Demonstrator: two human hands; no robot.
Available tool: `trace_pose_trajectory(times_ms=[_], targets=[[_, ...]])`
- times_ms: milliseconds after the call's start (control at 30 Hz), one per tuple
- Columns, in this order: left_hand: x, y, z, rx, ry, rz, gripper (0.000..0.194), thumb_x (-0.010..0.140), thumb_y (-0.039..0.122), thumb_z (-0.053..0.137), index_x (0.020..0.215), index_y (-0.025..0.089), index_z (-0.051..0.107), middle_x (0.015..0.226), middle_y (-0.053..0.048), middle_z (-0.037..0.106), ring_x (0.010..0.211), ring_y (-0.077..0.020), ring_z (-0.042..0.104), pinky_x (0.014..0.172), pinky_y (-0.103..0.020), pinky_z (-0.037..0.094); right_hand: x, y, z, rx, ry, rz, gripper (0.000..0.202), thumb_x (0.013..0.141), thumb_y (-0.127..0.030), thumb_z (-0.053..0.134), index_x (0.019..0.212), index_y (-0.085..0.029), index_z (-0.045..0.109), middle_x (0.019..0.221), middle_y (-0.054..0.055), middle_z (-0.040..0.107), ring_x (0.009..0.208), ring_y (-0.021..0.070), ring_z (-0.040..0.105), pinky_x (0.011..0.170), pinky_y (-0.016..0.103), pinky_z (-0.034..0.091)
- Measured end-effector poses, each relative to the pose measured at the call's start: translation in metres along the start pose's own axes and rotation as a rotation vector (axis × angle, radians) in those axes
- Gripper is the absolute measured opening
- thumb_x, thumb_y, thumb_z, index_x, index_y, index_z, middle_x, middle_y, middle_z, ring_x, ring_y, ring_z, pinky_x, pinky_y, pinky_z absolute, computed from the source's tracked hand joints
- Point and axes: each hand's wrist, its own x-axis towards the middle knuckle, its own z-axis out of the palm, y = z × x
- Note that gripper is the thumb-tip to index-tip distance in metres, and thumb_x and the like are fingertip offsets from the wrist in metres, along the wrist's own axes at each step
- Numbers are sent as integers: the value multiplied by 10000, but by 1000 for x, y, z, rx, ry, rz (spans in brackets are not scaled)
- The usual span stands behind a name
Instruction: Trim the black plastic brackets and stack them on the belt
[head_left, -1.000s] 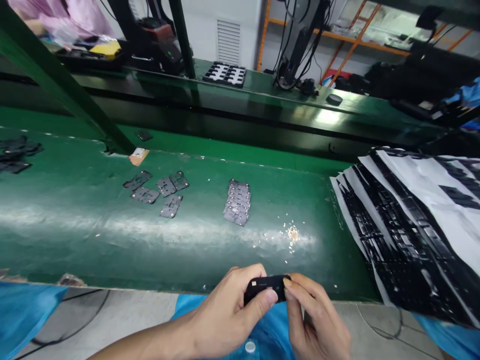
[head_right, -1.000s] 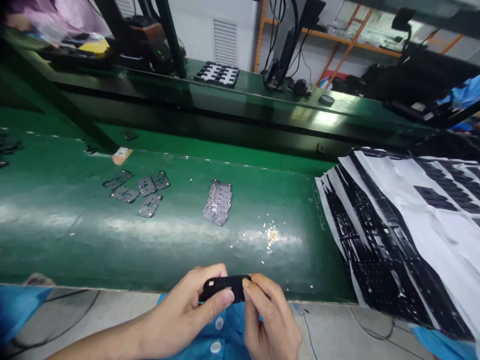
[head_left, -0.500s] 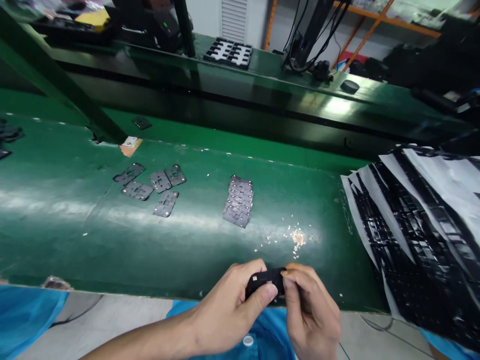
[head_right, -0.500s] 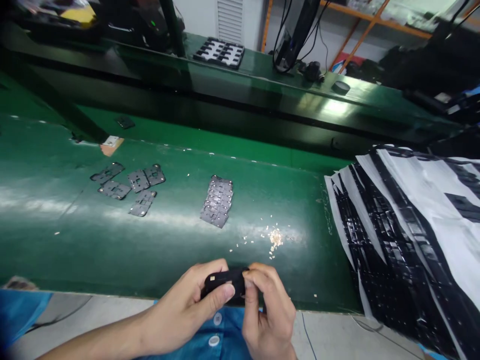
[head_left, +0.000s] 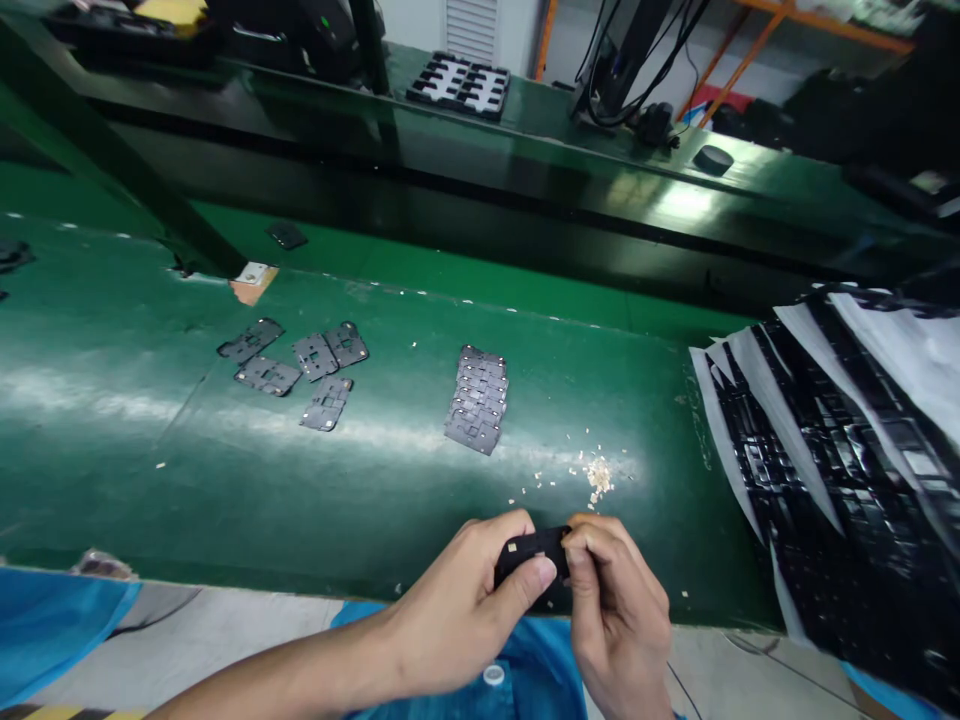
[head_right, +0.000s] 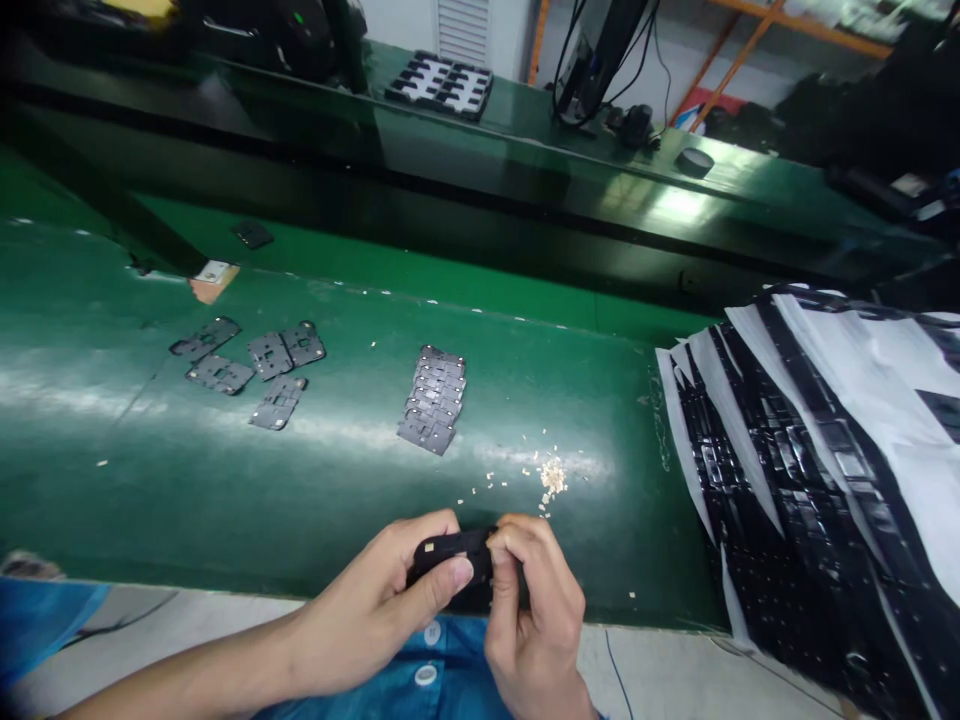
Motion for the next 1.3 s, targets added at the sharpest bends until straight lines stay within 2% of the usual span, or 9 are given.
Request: trace_pose_trajectory(times_ms=[200, 300, 400, 467, 567, 633, 767, 1000, 1300], targets=[[3, -2, 0, 0, -4, -9, 402, 1020, 521, 553, 783, 222, 427, 672, 61, 377, 601, -118, 347, 542, -259, 267, 3, -3, -4, 19, 21, 10, 213, 999, -32, 551, 995, -223, 645, 958, 55, 643, 855, 182, 678, 710, 278, 560], [7, -5, -4, 21, -4, 6, 375, 1032, 477, 552, 787, 213, 448, 705, 54, 395, 632, -123, 364, 572, -260, 296, 4, -3, -12, 130, -44, 143, 187, 1047, -109, 538, 933, -226, 629, 928, 37, 634, 705, 141, 638, 597, 251, 524], [11, -7, -8, 44, 14, 31, 349, 1041, 422, 552, 783, 212, 448, 722, 56, 400, 656, -123, 374, 581, -254, 300, 7, 4, -22, 232, -88, 265, 222, 1088, -172, 517, 889, -230, 597, 834, 4, 626, 655, 122, 620, 603, 239, 527], [15, -6, -11, 72, 31, 55, 350, 1041, 393, 558, 769, 213, 433, 713, 62, 386, 654, -119, 365, 576, -249, 288, 10, 10, -25, 246, -83, 313, 189, 1101, -212, 521, 936, -233, 610, 854, 6, 663, 664, 115, 642, 628, 228, 549], [19, -4, -13, 118, 36, 87, 349, 1038, 374, 571, 756, 207, 451, 695, 65, 386, 636, -113, 361, 569, -246, 276, 13, 13, -24, 263, -121, 357, 84, 1091, -276, 572, 1143, -247, 631, 848, -2, 692, 659, 117, 669, 616, 211, 564], [19, -2, -14, 127, 34, 87, 338, 1040, 382, 573, 767, 199, 495, 689, 61, 418, 628, -112, 376, 565, -247, 275, 14, 12, -20, 284, -179, 357, 104, 1082, -297, 594, 1156, -245, 645, 769, -18, 678, 639, 123, 673, 595, 203, 558], [15, -2, -15, 27, 2, 106, 286, 1070, 407, 514, 890, 191, 568, 711, 46, 488, 627, -118, 400, 574, -249, 300, 11, 7, -15, 292, -221, 380, 192, 1082, -309, 591, 932, -222, 674, 692, -14, 676, 569, 119, 651, 549, 199, 535], [10, -9, -10, -49, 77, 148, 350, 1121, 402, 343, 864, 205, 477, 706, 40, 430, 627, -128, 375, 581, -258, 296, 7, -3, -11, 267, -170, 401, 244, 1067, -340, 601, 881, -216, 698, 645, -9, 648, 526, 131, 622, 525, 227, 509], [11, -26, -2, -36, 165, 175, 368, 1120, 391, 304, 816, 218, 416, 699, 42, 379, 643, -139, 361, 592, -265, 290, -1, -9, -8, 244, -140, 278, 197, 1042, -273, 618, 883, -218, 721, 687, 8, 659, 513, 129, 581, 517, 244, 488]])
